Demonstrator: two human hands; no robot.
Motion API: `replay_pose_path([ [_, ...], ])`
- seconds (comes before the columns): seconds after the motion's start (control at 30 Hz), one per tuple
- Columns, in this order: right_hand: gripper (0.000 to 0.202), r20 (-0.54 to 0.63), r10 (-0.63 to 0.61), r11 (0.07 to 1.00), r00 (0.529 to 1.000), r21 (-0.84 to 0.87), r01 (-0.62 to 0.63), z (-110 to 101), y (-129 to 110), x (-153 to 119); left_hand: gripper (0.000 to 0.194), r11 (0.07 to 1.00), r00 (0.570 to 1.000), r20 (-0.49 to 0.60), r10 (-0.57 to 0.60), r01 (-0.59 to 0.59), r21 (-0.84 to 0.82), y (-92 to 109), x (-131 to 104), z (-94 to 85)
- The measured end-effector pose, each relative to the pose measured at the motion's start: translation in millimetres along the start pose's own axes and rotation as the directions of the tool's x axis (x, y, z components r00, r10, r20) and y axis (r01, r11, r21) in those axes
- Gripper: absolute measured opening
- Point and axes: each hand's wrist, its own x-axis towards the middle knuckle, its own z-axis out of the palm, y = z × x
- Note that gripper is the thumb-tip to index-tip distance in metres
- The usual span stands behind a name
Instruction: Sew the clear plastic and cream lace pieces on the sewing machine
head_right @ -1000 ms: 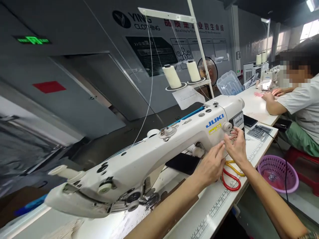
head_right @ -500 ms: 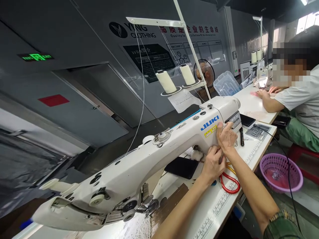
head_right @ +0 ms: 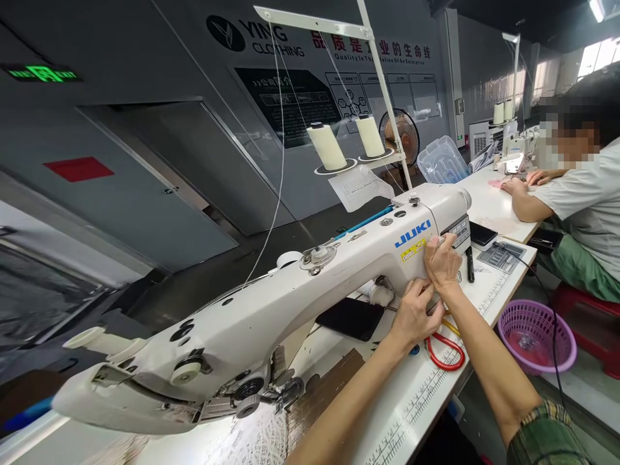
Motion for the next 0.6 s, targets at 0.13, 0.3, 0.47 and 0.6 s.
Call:
replay_pose_path([
  [0.13, 0.037, 0.003, -0.002, 1.000, 1.000, -0.001, 0.002, -0.6, -0.1, 0.7, 0.022, 1.000, 1.000, -0.022, -0.002, 0.002, -0.016, 0.8, -0.7, 1.2],
  [0.3, 0.039, 0.016, -0.012, 1.000, 1.000, 0.000, 0.012, -2.2, -0.1, 1.4, 0.029, 0.999, 1.000, -0.009, -0.025, 0.024, -0.027, 1.1, -3.0, 2.3],
  [0.47, 0.037, 0.034, -0.024, 1.000, 0.999, 0.008, 0.024, -3.8, 0.9, 2.5, 0.032, 0.999, 0.999, -0.018, -0.030, 0.029, -0.037, 2.4, -3.5, 2.0],
  [0.6, 0.038, 0.045, -0.006, 1.000, 0.999, 0.008, 0.006, -4.6, -2.0, 0.8, 0.025, 0.999, 0.999, -0.041, -0.020, 0.018, -0.028, 4.1, -1.8, 0.4],
])
